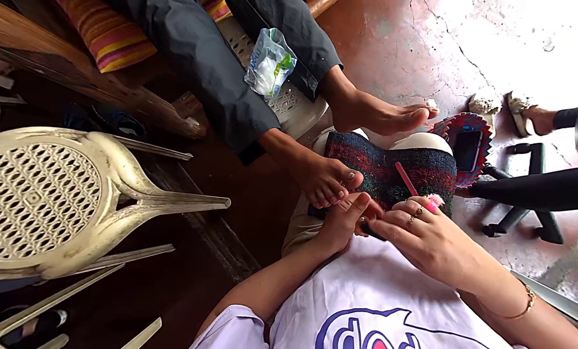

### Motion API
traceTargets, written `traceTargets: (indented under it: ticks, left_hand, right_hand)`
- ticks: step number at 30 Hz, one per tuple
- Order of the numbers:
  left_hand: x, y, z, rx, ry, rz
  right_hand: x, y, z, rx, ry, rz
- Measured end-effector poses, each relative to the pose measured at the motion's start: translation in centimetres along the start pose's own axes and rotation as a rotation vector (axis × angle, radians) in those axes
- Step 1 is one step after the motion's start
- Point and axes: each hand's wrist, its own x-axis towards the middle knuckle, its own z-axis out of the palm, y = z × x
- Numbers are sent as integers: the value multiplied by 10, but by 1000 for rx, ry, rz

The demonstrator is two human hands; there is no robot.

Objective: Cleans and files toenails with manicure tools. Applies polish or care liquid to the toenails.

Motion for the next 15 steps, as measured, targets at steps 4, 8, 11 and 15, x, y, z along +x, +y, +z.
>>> traceTargets:
  ticks: [4,8,11,15]
  left_hand:
    - [-1,-2,8,-154,154,70]
    - [6,1,23,-207,377,48]
    - [11,-2,24,-252,399,63]
    - [12,-4,21,-239,389,80]
  right_hand:
    - [14,-8,-2,-56,44,4]
    - [26,-12,-6,-82,3,36]
    - [27,-6,-3,-88,22,65]
    - [25,-5,-4,-64,-8,94]
